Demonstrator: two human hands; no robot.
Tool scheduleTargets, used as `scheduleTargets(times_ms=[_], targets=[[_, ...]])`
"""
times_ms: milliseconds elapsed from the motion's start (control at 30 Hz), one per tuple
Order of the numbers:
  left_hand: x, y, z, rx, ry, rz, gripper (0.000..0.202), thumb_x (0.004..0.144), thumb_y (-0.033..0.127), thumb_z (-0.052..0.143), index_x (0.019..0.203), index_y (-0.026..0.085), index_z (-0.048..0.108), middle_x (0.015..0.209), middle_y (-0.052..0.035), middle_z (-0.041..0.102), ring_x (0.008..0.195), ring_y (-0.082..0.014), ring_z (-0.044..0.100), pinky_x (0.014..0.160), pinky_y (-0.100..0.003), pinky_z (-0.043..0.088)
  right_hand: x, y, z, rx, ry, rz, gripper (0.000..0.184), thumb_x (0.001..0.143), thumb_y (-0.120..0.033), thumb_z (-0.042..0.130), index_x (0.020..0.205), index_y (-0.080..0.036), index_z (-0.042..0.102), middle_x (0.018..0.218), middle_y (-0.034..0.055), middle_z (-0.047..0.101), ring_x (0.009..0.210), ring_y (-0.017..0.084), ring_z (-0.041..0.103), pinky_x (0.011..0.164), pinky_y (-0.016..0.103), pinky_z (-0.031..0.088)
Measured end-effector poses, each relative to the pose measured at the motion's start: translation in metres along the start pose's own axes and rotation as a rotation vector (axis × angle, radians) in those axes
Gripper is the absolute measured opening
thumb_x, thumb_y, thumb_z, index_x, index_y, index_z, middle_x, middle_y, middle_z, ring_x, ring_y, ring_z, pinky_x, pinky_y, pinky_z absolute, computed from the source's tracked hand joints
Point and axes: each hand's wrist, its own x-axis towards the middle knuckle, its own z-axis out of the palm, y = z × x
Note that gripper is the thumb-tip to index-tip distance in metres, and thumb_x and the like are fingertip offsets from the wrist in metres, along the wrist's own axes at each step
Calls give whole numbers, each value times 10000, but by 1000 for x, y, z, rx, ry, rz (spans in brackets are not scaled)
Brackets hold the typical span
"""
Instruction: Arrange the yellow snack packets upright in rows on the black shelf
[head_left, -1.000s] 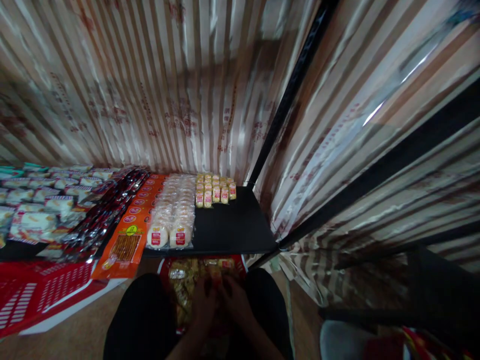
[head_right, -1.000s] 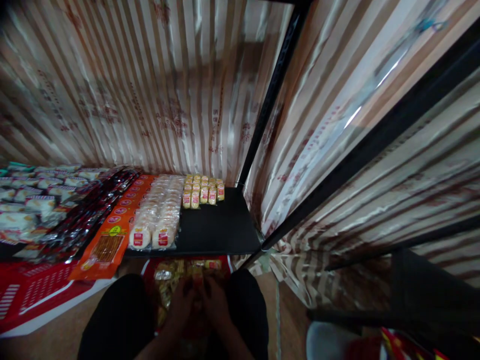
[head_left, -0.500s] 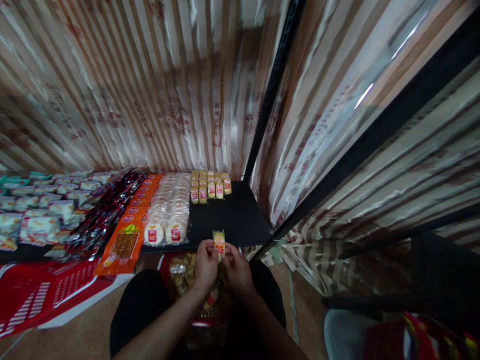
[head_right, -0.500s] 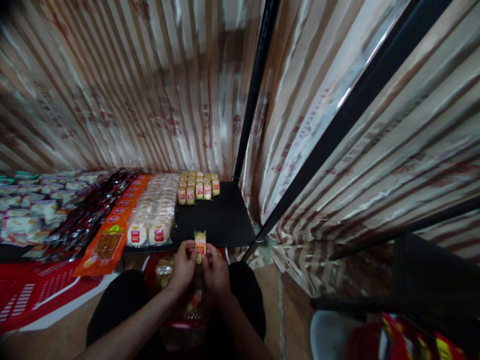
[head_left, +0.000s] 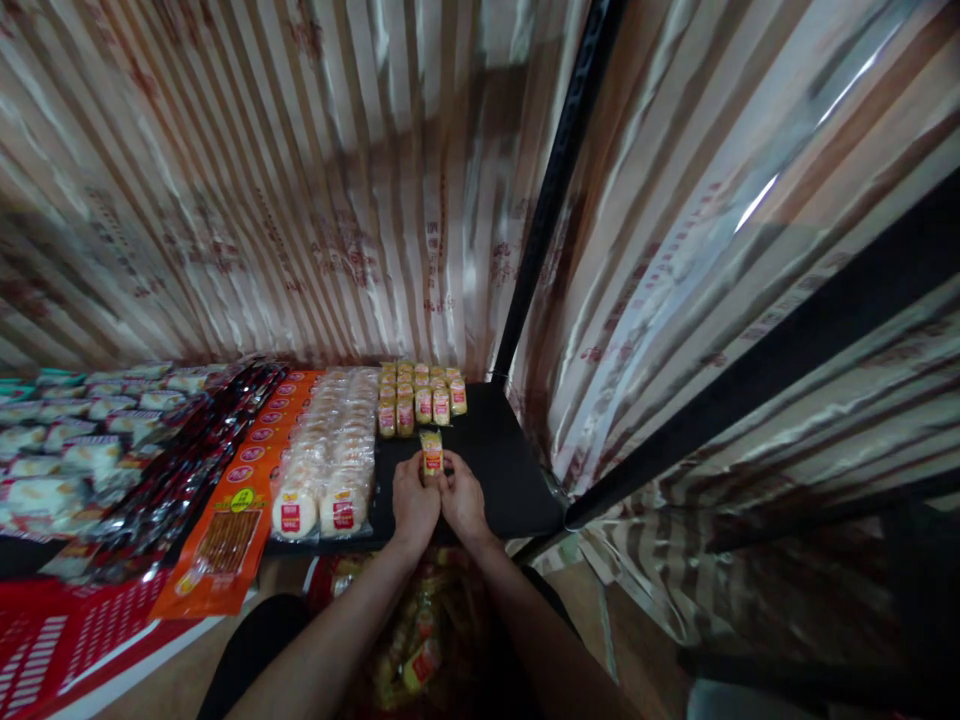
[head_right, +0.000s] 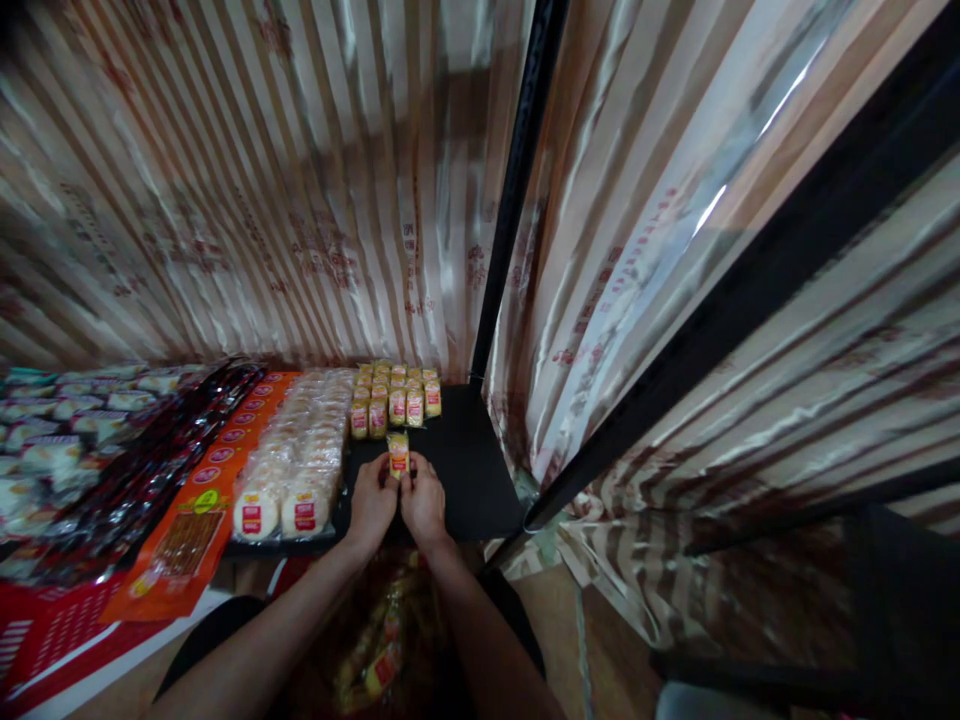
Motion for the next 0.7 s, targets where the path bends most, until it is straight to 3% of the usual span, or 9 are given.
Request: scheduleTargets(times_ms=[300, 567, 700], targets=[[34, 6, 15, -64, -36, -20, 389, 807, 183, 416, 1170, 101, 527, 1211, -131, 551, 1121, -196, 512, 976, -279, 373, 51, 8, 23, -51, 33, 10, 371, 801, -196, 439, 1164, -193, 517, 1021, 62, 606, 684, 128, 578, 653, 244, 450], [47, -4, 20, -109, -61, 16, 387, 829, 222, 394, 1163, 114, 556, 1310, -112, 498, 1240, -183, 420, 1071, -302, 279, 61, 2, 31, 8, 79, 22, 308, 806, -176, 403, 1096, -169, 507, 1040, 76, 610, 833, 161, 595, 741, 276, 449], [50, -7, 24, -110, -58, 41, 379, 832, 241, 395, 1155, 142, 568, 1316, -90, 498, 1233, -178, 431, 1075, -319, 281, 61, 6, 35, -13, 102, 25, 233, 814, -193, 372, 1007, -169, 500, 934, 58, 614, 746, 158, 587, 707, 292, 452]])
